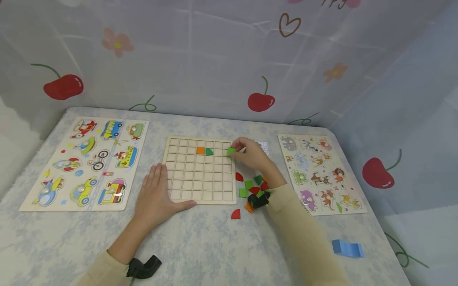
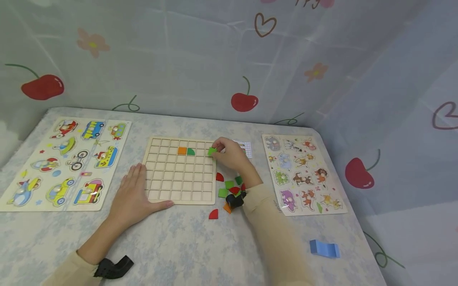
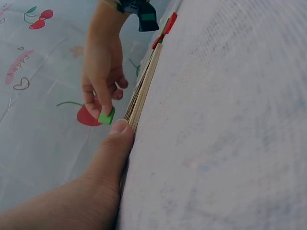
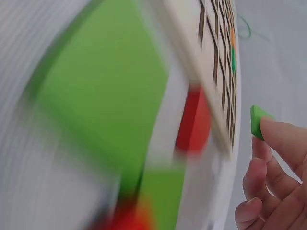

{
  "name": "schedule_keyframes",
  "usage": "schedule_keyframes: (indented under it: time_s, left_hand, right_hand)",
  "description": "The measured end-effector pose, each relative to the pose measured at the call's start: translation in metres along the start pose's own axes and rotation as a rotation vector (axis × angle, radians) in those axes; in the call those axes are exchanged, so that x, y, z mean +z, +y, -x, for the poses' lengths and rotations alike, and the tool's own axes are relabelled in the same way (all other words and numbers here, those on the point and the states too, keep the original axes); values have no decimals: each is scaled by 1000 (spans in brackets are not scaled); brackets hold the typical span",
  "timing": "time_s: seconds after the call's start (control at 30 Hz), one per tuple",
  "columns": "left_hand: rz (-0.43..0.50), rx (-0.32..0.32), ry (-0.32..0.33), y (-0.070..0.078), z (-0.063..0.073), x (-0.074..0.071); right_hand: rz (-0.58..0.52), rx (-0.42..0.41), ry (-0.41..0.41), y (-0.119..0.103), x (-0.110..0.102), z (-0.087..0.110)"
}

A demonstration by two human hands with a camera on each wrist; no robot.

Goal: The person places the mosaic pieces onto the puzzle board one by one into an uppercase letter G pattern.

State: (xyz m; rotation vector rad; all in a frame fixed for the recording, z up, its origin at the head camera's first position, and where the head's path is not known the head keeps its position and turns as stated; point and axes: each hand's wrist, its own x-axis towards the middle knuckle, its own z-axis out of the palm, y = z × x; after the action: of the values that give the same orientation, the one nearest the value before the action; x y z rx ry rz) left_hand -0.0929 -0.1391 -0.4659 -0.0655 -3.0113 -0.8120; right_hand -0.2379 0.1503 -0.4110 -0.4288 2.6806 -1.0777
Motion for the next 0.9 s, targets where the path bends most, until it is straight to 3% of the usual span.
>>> schedule_keyframes:
  time_s: [0.37, 0.63, 0.9]
  left_hand:
    - [-11, 1, -3, -1, -1, 1]
    - [-13, -2, -8, 0, 0, 1]
    - [-17, 6, 8, 0, -1, 1]
  right_hand:
    - [-43, -56, -44, -51, 52, -28]
    - [103, -93, -61, -71, 74, -39]
    - [208, -48, -30, -80, 81, -45]
